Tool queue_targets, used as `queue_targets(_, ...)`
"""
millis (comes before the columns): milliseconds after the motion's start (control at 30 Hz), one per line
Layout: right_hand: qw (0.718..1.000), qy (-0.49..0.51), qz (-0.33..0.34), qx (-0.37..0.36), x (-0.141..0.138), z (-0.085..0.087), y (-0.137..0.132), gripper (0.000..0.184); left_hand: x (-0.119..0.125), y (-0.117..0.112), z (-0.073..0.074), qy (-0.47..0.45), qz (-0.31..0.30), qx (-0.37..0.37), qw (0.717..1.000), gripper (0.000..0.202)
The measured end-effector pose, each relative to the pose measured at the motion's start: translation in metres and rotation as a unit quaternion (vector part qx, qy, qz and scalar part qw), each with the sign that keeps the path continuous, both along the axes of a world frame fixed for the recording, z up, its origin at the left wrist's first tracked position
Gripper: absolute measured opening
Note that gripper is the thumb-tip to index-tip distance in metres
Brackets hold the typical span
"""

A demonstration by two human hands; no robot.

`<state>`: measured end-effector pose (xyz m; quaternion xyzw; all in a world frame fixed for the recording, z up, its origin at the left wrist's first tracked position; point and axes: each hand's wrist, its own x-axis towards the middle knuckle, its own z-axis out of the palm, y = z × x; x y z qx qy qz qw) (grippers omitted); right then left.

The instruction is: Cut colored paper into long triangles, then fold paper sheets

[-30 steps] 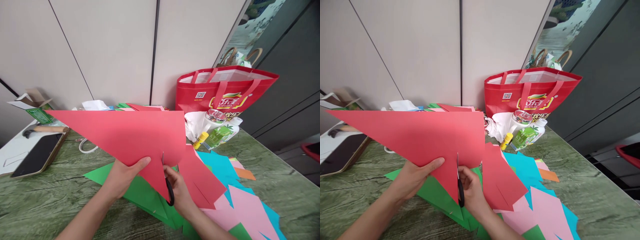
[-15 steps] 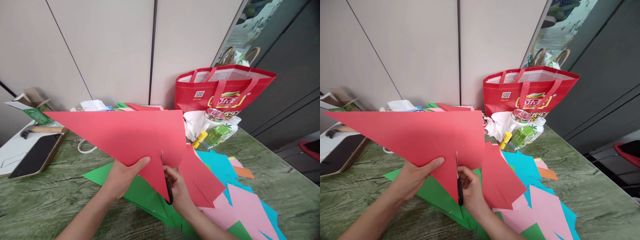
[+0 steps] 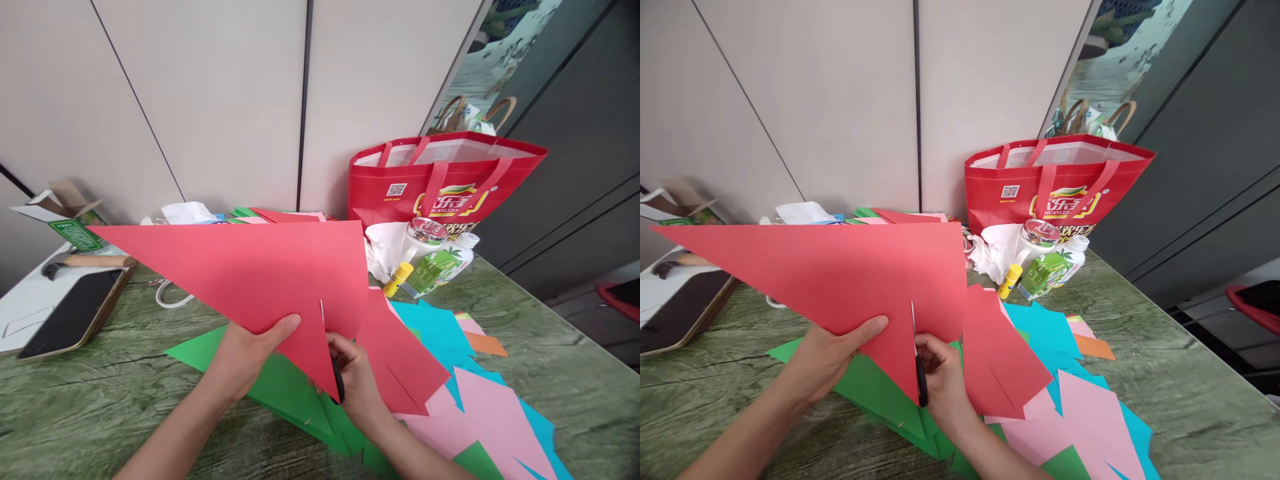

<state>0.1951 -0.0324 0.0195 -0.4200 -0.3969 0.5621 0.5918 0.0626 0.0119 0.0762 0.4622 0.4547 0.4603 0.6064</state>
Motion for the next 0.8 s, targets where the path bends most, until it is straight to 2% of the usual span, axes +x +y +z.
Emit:
queue_targets(433, 0.998, 0.004, 0.003, 0.056, 0.0043, -0.0015, 0.0017, 0.028, 0.0004, -0.0014, -0.0014, 0.037, -0.039, -0.010, 0.999, 0.042)
queue_targets(800, 0.998, 0.012, -0.024, 0.058, 0.0031, -0.0030, 0.0014, 0.028, 0.0011, -0.0019, -0.0008, 0.050, -0.050, -0.011, 0.997, 0.048)
